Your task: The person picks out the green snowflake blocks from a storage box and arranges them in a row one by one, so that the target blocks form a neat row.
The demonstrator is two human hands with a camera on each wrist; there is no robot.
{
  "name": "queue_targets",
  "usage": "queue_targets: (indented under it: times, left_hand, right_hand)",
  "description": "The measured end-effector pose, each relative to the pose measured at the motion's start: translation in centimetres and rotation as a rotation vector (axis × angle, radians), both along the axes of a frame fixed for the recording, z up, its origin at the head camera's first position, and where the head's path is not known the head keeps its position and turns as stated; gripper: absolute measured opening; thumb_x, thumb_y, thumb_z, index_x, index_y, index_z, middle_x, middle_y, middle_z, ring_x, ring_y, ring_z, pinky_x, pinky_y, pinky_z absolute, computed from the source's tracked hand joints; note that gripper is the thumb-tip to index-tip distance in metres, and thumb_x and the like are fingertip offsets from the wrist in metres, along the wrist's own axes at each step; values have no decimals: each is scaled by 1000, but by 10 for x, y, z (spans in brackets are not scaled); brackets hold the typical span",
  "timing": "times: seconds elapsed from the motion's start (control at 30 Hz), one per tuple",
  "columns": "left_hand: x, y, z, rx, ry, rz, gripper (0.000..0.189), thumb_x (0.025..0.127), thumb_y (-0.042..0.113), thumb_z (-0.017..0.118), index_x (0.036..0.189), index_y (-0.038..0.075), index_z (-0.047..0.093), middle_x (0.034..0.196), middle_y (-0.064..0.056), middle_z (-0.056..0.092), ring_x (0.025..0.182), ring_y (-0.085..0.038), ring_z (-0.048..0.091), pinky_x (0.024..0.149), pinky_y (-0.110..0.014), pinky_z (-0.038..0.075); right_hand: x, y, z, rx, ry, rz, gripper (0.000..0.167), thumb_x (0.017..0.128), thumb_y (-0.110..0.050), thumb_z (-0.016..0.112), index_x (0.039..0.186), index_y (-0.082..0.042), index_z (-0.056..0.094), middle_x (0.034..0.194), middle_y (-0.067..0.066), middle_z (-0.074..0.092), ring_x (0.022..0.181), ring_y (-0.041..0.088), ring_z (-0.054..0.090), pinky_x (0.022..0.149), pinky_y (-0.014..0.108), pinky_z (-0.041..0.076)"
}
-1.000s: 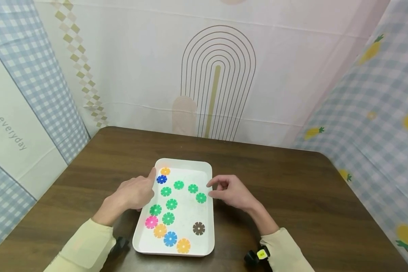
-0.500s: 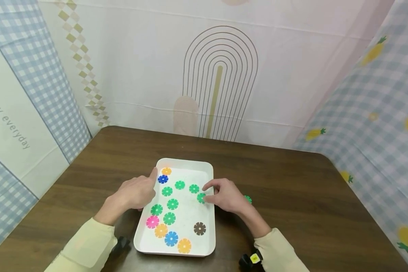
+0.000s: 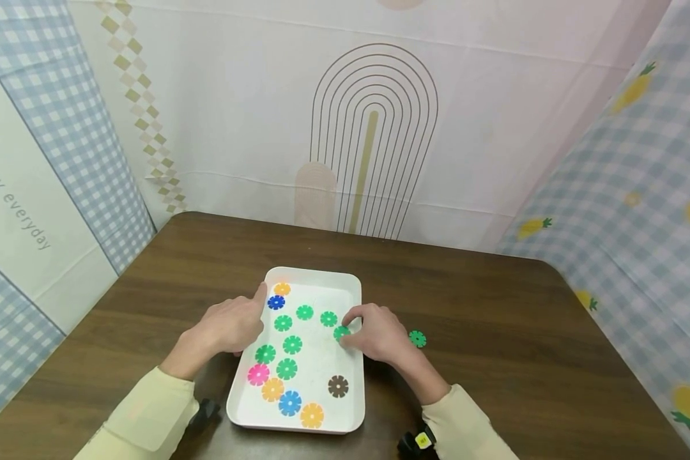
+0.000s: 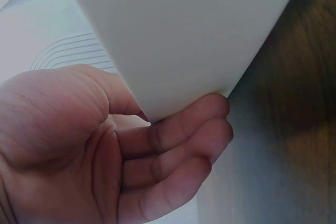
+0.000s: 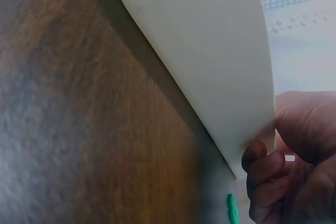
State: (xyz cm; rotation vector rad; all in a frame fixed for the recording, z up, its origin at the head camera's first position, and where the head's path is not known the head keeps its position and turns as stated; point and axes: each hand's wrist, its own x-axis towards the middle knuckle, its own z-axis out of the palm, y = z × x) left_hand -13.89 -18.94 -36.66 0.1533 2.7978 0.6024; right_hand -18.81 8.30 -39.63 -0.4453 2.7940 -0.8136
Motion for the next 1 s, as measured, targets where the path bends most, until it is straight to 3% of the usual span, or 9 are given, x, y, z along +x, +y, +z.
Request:
queue_targets:
  times: [0.33, 0.53, 0.63, 0.77, 0.9, 1.0]
  left_hand:
    - [-1, 0, 0, -12, 12, -11, 87, 101, 17, 65, 166, -5, 12, 84, -6, 57, 64, -17, 56, 59, -31, 46]
    - [2, 0, 0, -9, 8, 0, 88, 101, 18, 65, 166, -3, 10, 84, -6, 58, 63, -17, 57, 60, -30, 47]
    - [2, 1, 0, -7, 4, 4, 88, 101, 18, 65, 166, -3, 10, 85, -6, 57, 64, -17, 57, 60, -30, 47]
    - [2, 2, 0, -10, 4, 3, 88, 101, 18, 65, 166, -4, 11, 85, -6, 57, 64, -18, 57, 61, -30, 47]
    - [2, 1, 0, -7, 8, 4, 88, 101, 18, 65, 166, -4, 10, 84, -6, 57, 64, -18, 56, 60, -30, 47]
    - [3, 1, 0, -1, 10, 8, 88, 101, 19, 65, 167, -3, 10, 84, -6, 57, 63, -18, 56, 60, -30, 47]
  right_hand:
    - [1, -4, 3, 63, 14, -9, 25, 82, -24, 88, 105, -18, 81, 108, 7, 76, 78, 20, 59, 61, 33, 46]
    - [4, -7, 3, 124, 70, -19, 24, 83, -28, 89, 104, -22, 81, 87, -1, 70, 75, 19, 57, 62, 35, 43]
    - [7, -7, 3, 145, 102, -16, 24, 84, -28, 89, 106, -21, 81, 84, -1, 69, 73, 19, 56, 60, 35, 43]
    - [12, -8, 3, 171, 181, -11, 24, 85, -26, 88, 107, -20, 82, 88, 0, 73, 68, 17, 55, 56, 33, 43]
    - [16, -10, 4, 209, 294, 16, 24, 85, -23, 87, 108, -20, 81, 73, -2, 68, 57, 16, 49, 48, 30, 39]
    - [18, -10, 3, 252, 384, 53, 25, 85, -21, 87, 109, -20, 81, 72, -2, 64, 56, 14, 46, 46, 28, 36]
